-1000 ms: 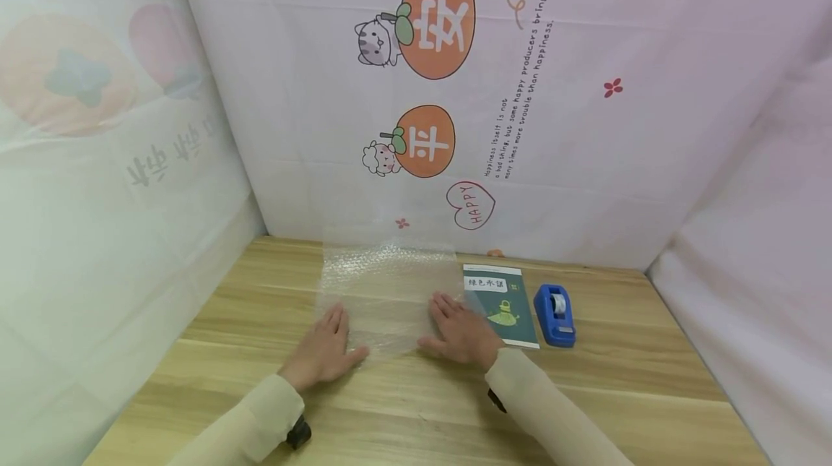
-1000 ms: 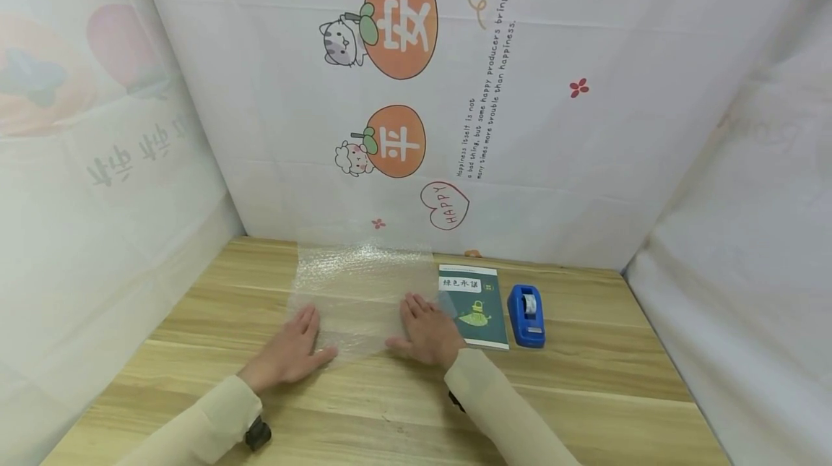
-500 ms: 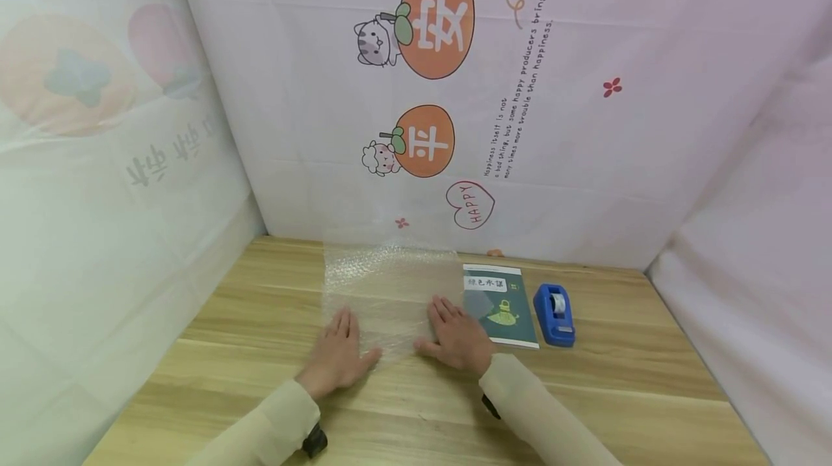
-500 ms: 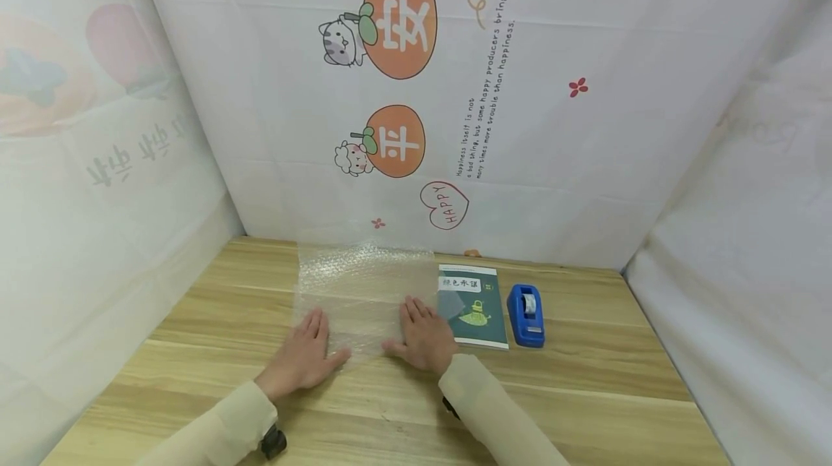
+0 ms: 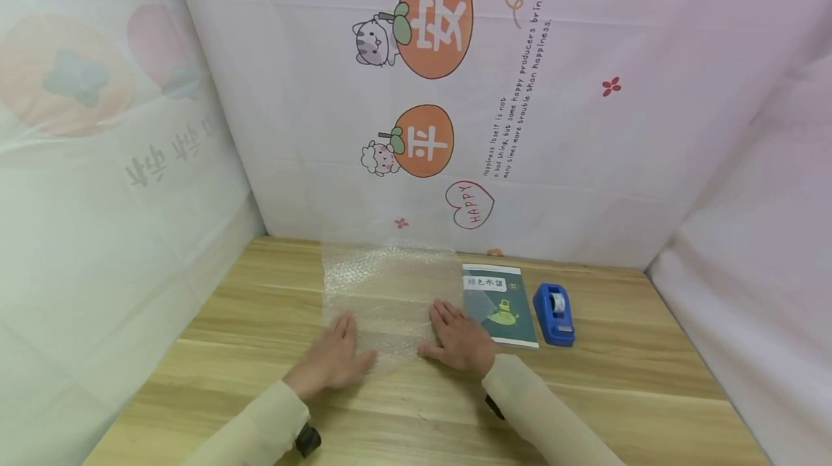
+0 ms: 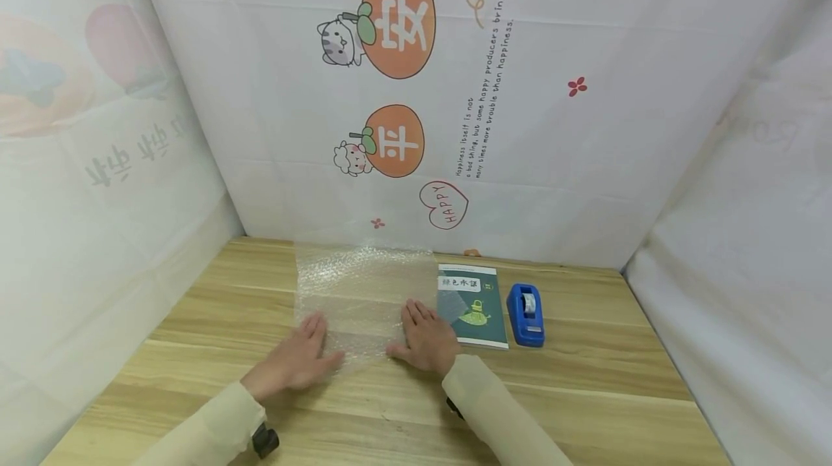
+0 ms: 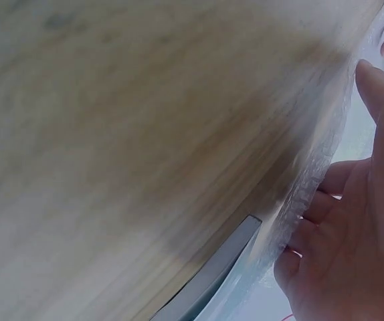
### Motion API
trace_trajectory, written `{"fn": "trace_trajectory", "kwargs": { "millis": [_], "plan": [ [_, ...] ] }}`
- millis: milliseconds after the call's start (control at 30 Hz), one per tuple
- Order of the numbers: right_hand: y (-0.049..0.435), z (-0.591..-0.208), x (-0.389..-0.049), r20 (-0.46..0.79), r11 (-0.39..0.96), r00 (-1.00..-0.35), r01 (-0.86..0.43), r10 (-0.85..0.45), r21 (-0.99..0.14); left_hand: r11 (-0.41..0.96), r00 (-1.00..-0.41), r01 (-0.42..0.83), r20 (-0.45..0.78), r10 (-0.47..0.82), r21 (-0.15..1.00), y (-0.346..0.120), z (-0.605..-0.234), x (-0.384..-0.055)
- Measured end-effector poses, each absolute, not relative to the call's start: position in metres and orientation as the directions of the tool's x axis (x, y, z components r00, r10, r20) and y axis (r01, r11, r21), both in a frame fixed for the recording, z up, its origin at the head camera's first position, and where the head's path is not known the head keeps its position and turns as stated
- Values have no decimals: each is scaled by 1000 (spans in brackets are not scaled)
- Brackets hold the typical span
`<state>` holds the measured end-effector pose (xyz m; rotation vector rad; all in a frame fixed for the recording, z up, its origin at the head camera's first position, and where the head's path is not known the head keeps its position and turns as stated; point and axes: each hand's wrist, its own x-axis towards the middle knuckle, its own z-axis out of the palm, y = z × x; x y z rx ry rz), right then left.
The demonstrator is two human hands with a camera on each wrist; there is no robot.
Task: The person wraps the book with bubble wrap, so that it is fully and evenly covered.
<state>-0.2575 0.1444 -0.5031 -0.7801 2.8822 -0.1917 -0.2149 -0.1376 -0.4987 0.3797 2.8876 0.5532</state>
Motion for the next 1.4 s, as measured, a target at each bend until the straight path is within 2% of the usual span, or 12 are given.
{"fn": "trace_trajectory", "kwargs": {
  "millis": [233,567,867,1167,1400],
  "plan": [
    [149,-500,-258,-135,851,-844,-497,-519,-168,861,-928,272,-120,353,431,-162,-481,-225],
    [162,-502,-259,-152,835,-823,-523,-547,-171,827,-876,423,-66,478,370,-191,-475,-256],
    [171,-498,-257,-168,818,-802,-549,-573,-170,789,-826,544,16,564,285,-207,-482,-269],
    [180,-497,-256,-167,791,-774,-586,-610,-176,788,-819,547,-12,573,281,-210,-486,-273],
    [185,-497,-257,-172,791,-773,-585,-610,-177,790,-826,495,-86,557,362,-210,-485,-270]
  ]
}}
